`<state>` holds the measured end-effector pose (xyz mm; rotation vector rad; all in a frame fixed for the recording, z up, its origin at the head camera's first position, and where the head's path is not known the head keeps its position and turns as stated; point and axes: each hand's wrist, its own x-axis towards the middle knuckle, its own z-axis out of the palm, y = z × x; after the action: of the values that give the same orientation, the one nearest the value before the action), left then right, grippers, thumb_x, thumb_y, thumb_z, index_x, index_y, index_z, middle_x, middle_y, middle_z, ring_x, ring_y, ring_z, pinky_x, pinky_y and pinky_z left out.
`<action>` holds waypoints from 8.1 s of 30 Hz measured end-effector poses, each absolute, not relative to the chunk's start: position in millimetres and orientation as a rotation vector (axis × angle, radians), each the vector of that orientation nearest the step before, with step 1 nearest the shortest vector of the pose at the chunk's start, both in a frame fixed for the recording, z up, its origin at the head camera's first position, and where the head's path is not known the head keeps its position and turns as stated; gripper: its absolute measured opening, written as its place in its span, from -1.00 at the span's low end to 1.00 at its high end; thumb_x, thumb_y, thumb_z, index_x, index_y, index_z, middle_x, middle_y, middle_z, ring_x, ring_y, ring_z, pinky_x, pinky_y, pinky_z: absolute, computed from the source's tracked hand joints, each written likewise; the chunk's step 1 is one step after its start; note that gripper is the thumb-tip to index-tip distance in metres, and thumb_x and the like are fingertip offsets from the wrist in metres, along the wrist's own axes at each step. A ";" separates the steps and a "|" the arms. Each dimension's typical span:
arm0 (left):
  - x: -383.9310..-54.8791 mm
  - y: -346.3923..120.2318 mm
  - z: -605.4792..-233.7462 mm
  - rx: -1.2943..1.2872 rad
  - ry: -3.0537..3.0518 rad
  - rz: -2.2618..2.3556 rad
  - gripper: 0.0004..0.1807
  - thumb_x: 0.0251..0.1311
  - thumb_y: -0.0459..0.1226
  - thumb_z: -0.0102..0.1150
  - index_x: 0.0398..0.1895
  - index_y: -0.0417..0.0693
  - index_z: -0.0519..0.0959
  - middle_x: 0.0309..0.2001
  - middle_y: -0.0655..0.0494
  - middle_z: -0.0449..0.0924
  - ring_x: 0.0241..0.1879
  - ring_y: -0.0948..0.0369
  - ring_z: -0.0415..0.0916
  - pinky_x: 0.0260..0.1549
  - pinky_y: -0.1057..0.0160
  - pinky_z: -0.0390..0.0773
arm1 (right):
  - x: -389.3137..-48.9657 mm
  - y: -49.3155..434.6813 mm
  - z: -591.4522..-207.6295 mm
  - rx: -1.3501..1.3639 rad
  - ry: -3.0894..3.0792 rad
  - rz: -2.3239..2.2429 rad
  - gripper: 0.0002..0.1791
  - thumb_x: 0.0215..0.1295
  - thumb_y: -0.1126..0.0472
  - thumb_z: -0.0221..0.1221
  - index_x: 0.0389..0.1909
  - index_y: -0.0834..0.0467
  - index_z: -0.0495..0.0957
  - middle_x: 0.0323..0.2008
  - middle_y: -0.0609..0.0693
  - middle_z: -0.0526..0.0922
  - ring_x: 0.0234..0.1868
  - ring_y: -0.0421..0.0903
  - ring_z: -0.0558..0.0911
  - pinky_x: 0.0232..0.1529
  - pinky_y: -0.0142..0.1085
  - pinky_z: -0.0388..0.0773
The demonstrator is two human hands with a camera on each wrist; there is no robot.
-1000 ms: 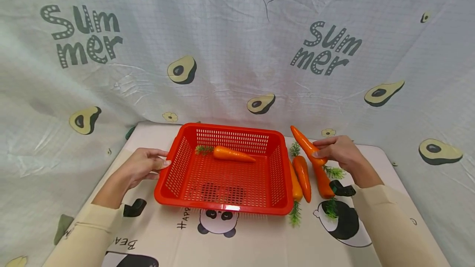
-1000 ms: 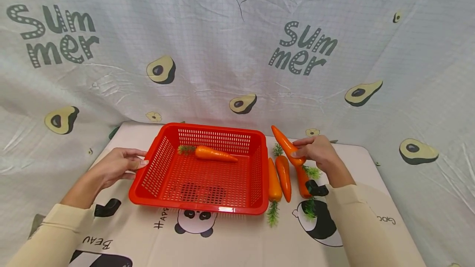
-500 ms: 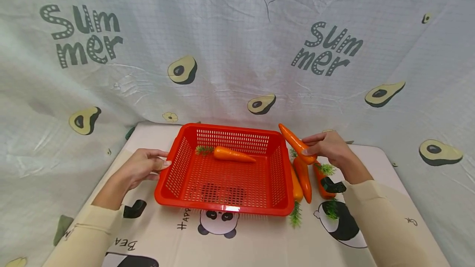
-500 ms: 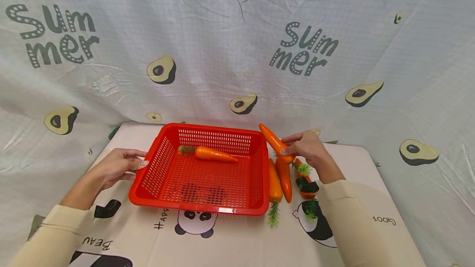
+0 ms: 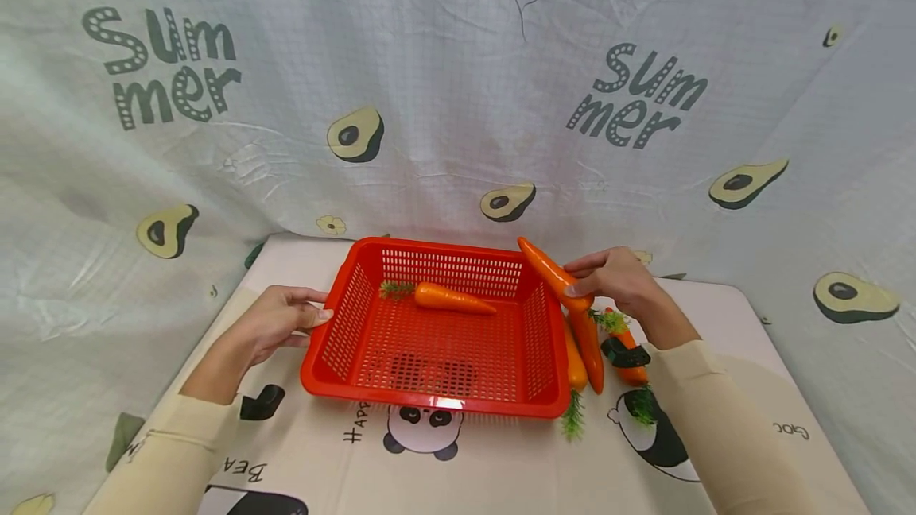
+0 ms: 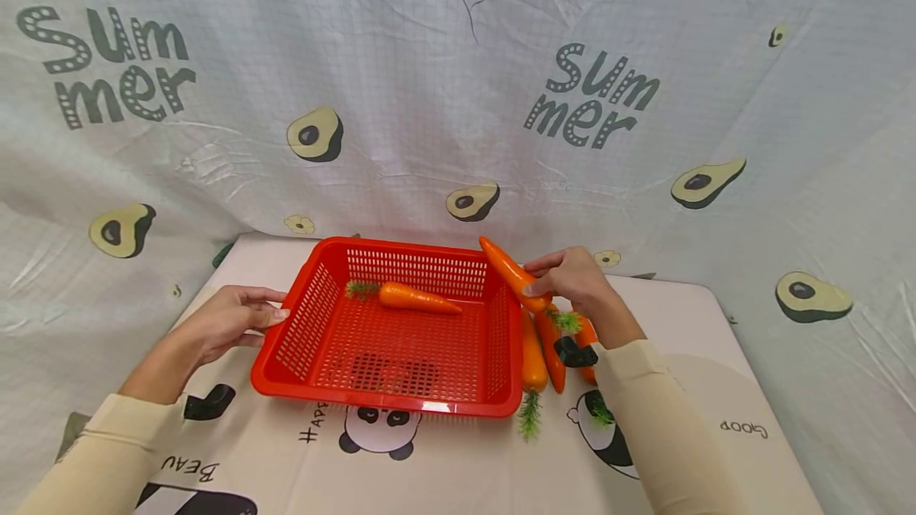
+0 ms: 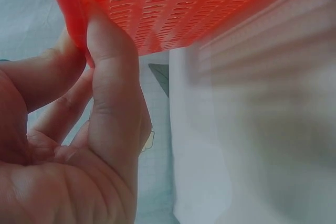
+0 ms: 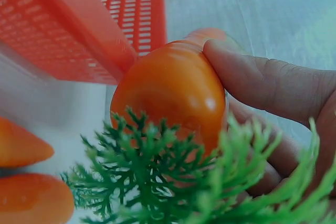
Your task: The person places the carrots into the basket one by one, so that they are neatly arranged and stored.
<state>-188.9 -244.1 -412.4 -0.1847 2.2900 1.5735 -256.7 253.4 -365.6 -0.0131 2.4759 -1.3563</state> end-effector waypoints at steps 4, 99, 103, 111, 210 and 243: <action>-188.8 -242.9 -412.8 -0.191 2.297 1.564 -0.42 0.45 -0.29 0.21 0.42 -0.42 0.38 -0.03 -0.07 0.74 -0.26 0.19 0.73 -0.22 0.19 0.79 | -258.5 247.5 -365.3 -0.009 2.467 -1.357 -0.42 0.16 0.31 0.47 0.22 0.37 0.62 0.04 0.23 0.78 -0.18 -0.15 0.77 -0.08 -0.31 0.76; -186.9 -244.3 -413.5 -0.246 2.295 1.572 -0.42 0.42 -0.25 0.26 0.41 -0.36 0.42 -0.13 -0.03 0.74 -0.28 0.20 0.68 -0.27 0.22 0.78 | -285.1 132.9 -399.3 -0.257 2.377 -1.283 -0.56 -0.03 0.44 0.51 -0.03 0.22 0.79 0.03 0.16 0.80 -0.04 0.01 0.77 -0.11 -0.21 0.77; -188.0 -242.6 -414.5 -0.241 2.292 1.577 -0.42 0.43 -0.25 0.26 0.41 -0.35 0.42 -0.10 -0.05 0.74 -0.28 0.20 0.68 -0.27 0.22 0.78 | -286.3 132.3 -401.1 -0.273 2.368 -1.271 -0.55 -0.03 0.46 0.49 -0.02 0.22 0.79 0.05 0.16 0.79 0.00 0.03 0.76 -0.09 -0.19 0.78; -189.2 -241.5 -415.9 -0.258 2.294 1.581 -0.43 0.43 -0.25 0.26 0.41 -0.34 0.44 -0.09 -0.08 0.73 -0.28 0.19 0.68 -0.27 0.21 0.78 | -288.5 129.7 -405.3 -0.275 2.369 -1.255 -0.56 -0.01 0.47 0.48 -0.02 0.23 0.79 0.03 0.16 0.80 -0.01 0.03 0.75 -0.11 -0.18 0.78; -189.1 -235.5 -412.0 -0.255 2.300 1.610 -0.49 0.43 -0.27 0.25 0.35 -0.35 0.49 -0.09 -0.05 0.74 -0.29 0.19 0.65 -0.33 0.25 0.75 | -291.5 111.4 -425.5 -0.356 2.602 -0.884 -0.74 -0.05 0.40 0.56 -0.26 0.20 0.82 -0.26 0.07 0.82 -0.22 -0.03 0.62 -0.10 -0.23 0.76; -184.7 -240.5 -411.1 -0.226 2.307 1.579 -0.44 0.46 -0.29 0.19 0.41 -0.42 0.40 -0.03 -0.08 0.74 -0.27 0.21 0.71 -0.24 0.20 0.79 | -275.4 193.9 -368.2 -0.069 2.591 -1.307 -0.61 0.25 0.33 0.39 0.11 0.32 0.71 0.14 0.27 0.72 0.23 0.22 0.60 0.38 0.14 0.51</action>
<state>-184.7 -240.5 -411.1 -0.2259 2.3074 1.5793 -275.4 193.9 -368.2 -0.0687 2.5911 -1.3071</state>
